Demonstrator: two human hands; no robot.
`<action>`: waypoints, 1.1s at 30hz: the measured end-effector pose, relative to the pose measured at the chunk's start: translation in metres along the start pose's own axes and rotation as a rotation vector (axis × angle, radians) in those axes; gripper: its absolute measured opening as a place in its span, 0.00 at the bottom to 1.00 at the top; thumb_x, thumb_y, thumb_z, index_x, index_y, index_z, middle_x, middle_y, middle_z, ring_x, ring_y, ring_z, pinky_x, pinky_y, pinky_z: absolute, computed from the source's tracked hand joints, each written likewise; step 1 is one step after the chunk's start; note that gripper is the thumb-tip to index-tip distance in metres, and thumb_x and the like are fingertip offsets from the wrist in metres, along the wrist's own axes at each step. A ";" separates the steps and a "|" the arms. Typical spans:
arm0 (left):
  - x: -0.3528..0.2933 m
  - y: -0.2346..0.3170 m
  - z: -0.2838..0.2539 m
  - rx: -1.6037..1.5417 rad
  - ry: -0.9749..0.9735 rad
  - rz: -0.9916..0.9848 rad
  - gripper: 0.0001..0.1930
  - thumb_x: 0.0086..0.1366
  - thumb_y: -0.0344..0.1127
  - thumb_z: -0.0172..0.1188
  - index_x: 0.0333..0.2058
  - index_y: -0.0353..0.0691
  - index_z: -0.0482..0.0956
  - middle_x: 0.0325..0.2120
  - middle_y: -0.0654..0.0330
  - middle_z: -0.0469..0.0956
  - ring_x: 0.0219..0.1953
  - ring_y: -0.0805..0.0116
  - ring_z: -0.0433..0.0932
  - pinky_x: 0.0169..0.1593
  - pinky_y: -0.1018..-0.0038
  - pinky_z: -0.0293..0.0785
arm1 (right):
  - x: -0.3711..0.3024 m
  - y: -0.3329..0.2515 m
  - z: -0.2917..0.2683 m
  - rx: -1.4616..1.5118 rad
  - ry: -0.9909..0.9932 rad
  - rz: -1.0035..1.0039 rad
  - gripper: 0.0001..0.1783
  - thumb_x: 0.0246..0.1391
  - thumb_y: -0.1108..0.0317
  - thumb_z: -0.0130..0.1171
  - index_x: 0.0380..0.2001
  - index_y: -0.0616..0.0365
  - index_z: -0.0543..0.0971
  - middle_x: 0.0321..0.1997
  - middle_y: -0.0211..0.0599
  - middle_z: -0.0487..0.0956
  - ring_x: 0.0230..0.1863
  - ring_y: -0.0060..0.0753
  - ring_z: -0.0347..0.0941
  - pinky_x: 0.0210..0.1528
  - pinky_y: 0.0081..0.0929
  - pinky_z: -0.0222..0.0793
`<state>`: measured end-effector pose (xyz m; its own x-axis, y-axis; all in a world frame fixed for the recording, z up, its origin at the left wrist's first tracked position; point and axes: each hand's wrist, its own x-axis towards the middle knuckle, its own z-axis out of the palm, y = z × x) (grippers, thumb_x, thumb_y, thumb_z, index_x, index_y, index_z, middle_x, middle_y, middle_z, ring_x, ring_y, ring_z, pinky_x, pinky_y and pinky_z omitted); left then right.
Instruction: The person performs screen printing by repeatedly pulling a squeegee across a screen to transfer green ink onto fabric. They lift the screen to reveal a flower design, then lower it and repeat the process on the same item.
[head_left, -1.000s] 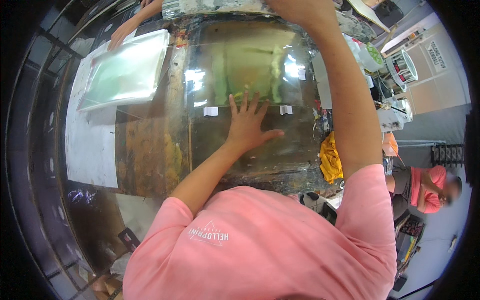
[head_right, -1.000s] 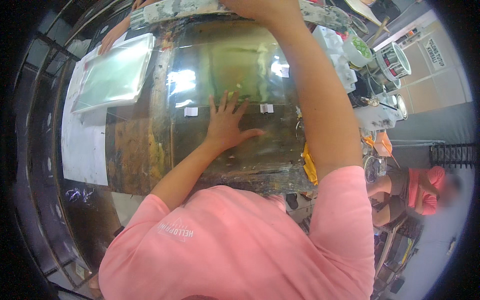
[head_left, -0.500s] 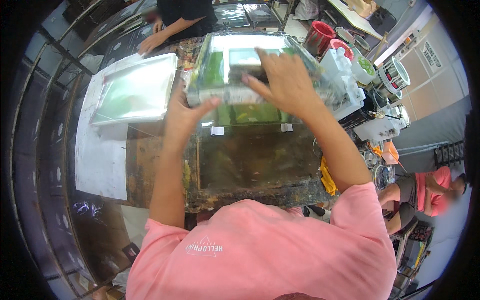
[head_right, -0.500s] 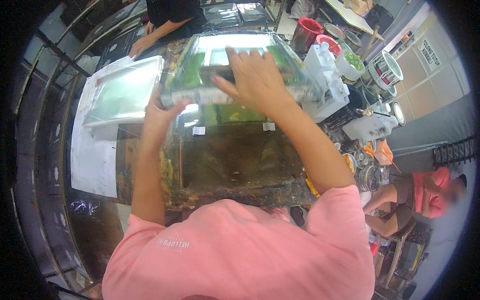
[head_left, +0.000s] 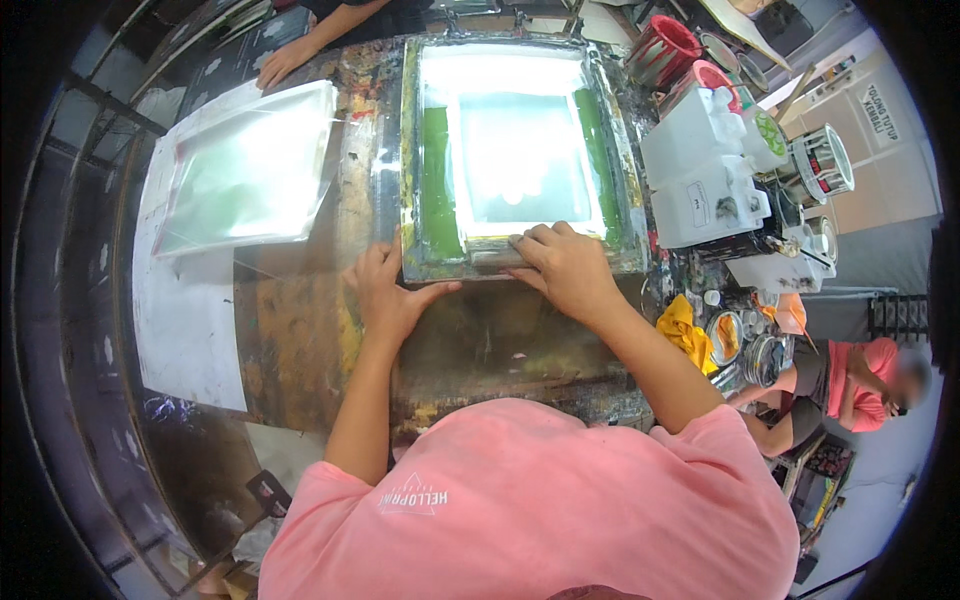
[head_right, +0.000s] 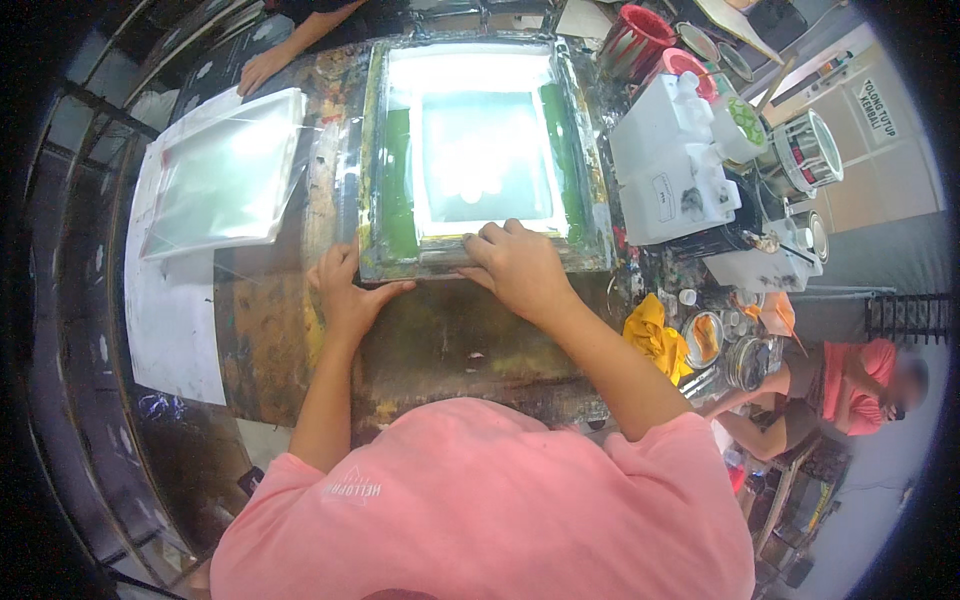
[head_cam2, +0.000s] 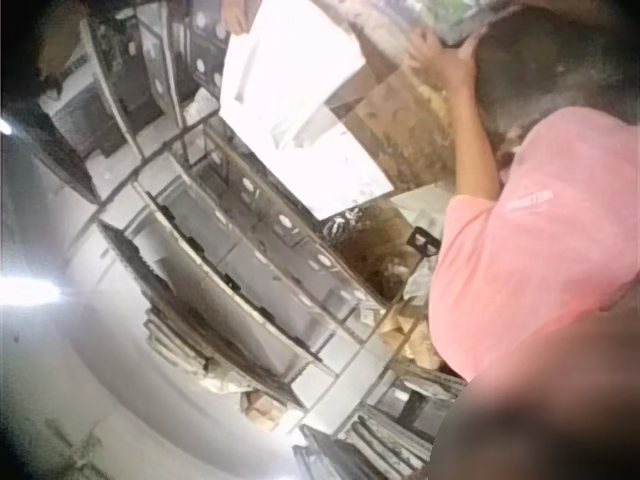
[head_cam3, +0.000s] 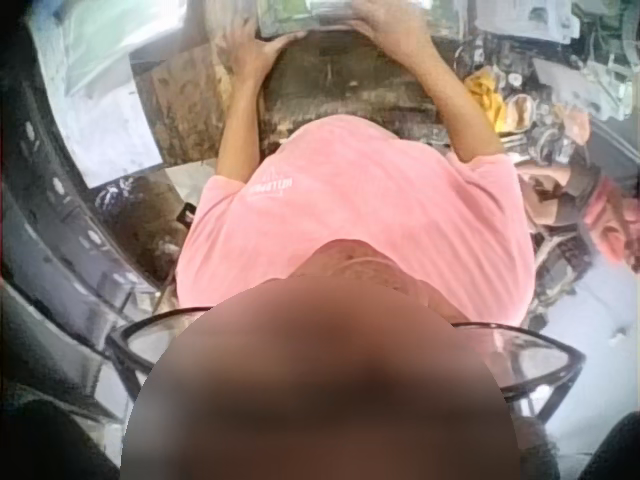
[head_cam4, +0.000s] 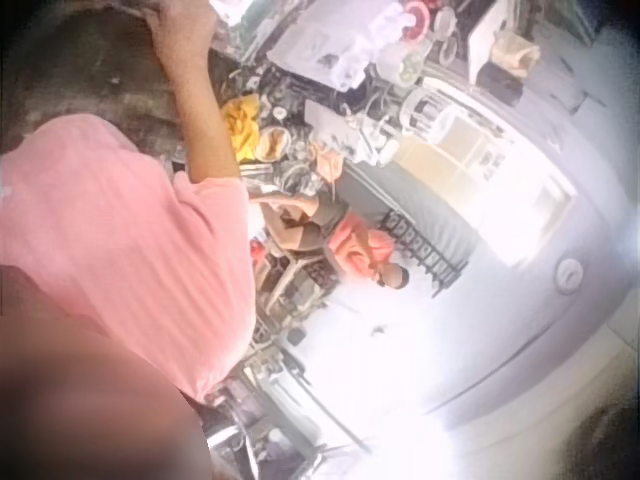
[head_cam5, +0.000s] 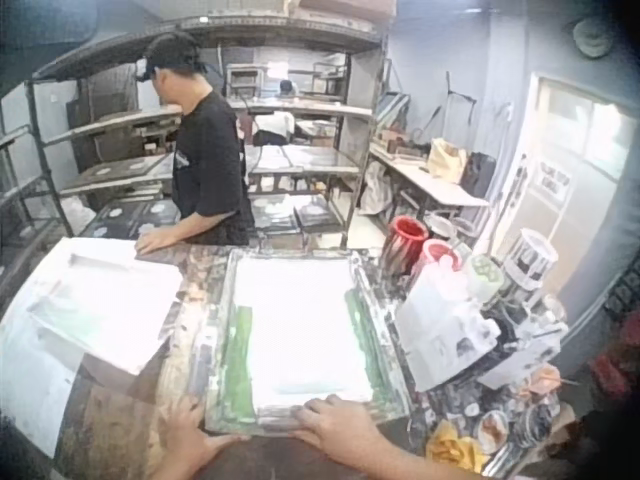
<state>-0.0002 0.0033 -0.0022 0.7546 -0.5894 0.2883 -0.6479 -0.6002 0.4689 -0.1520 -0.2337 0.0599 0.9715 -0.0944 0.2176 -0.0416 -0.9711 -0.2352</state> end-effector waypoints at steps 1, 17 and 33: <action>0.000 0.001 -0.002 -0.021 0.008 0.010 0.56 0.36 0.69 0.80 0.62 0.40 0.78 0.42 0.60 0.74 0.50 0.58 0.70 0.59 0.61 0.57 | 0.005 0.005 0.003 -0.019 0.009 -0.009 0.20 0.56 0.50 0.69 0.44 0.50 0.82 0.39 0.35 0.81 0.42 0.43 0.80 0.37 0.39 0.80; 0.000 -0.003 0.000 -0.184 0.040 -0.009 0.58 0.36 0.64 0.82 0.66 0.37 0.74 0.45 0.57 0.82 0.48 0.57 0.71 0.59 0.60 0.59 | 0.247 0.158 -0.006 -0.014 -0.102 0.008 0.28 0.62 0.34 0.56 0.45 0.46 0.85 0.42 0.41 0.87 0.45 0.53 0.83 0.46 0.50 0.77; -0.004 -0.006 0.006 -0.103 0.121 0.089 0.59 0.48 0.68 0.76 0.70 0.34 0.67 0.29 0.57 0.74 0.36 0.57 0.66 0.46 0.62 0.65 | 0.040 0.008 -0.019 -0.121 -0.099 0.090 0.23 0.61 0.45 0.62 0.43 0.56 0.78 0.39 0.41 0.80 0.42 0.48 0.80 0.37 0.46 0.78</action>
<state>0.0002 0.0055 -0.0111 0.7055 -0.5651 0.4277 -0.7036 -0.4861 0.5182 -0.1182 -0.2489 0.0846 0.9805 -0.1661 0.1045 -0.1518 -0.9794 -0.1329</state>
